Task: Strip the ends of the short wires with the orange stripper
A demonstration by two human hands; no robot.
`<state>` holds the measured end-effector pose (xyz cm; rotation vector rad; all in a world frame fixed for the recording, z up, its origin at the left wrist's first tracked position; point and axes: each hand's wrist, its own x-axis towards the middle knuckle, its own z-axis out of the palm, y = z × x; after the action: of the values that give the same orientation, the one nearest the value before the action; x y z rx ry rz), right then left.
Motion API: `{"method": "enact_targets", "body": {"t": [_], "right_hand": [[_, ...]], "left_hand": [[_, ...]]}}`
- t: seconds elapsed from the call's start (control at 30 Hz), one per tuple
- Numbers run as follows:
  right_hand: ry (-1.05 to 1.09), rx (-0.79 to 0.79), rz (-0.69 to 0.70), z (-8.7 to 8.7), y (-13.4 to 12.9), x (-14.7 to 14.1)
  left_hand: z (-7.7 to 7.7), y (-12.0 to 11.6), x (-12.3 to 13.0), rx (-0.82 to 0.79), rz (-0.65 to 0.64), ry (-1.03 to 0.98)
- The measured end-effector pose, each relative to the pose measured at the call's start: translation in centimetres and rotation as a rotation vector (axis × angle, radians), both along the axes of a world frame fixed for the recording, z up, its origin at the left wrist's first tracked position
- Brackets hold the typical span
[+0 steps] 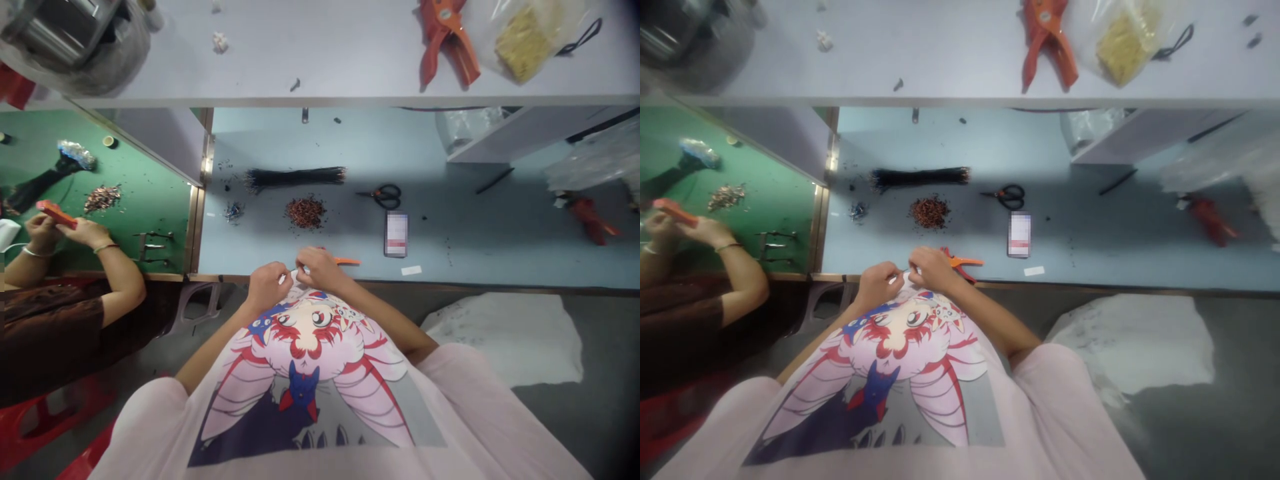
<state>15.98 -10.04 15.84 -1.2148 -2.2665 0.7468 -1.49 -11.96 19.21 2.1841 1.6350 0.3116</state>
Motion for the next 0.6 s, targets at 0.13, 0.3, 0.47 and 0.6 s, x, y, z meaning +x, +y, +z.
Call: {"method": "enact_targets", "body": {"t": [0.13, 0.3, 0.47, 0.6], "right_hand": [[-0.008, -0.086, 0.004, -0.3, 0.2, -0.7], [-0.08, -0.18, -0.034, -1.6, 1.0, 0.0], [-0.21, -0.214, -0.311, -4.5, 3.4, 6.7], [-0.272, -0.255, -0.329, -7.0, 5.3, 7.5]], "left_hand": [[-0.8, -0.5, -0.1, 0.006, 0.013, 0.005], [-0.6, -1.4, -1.0, 0.018, 0.039, -0.056], [1.7, -2.1, -4.7, 0.019, 0.198, -0.097], [2.7, -1.5, -5.6, -0.096, 0.373, -0.236]]}}
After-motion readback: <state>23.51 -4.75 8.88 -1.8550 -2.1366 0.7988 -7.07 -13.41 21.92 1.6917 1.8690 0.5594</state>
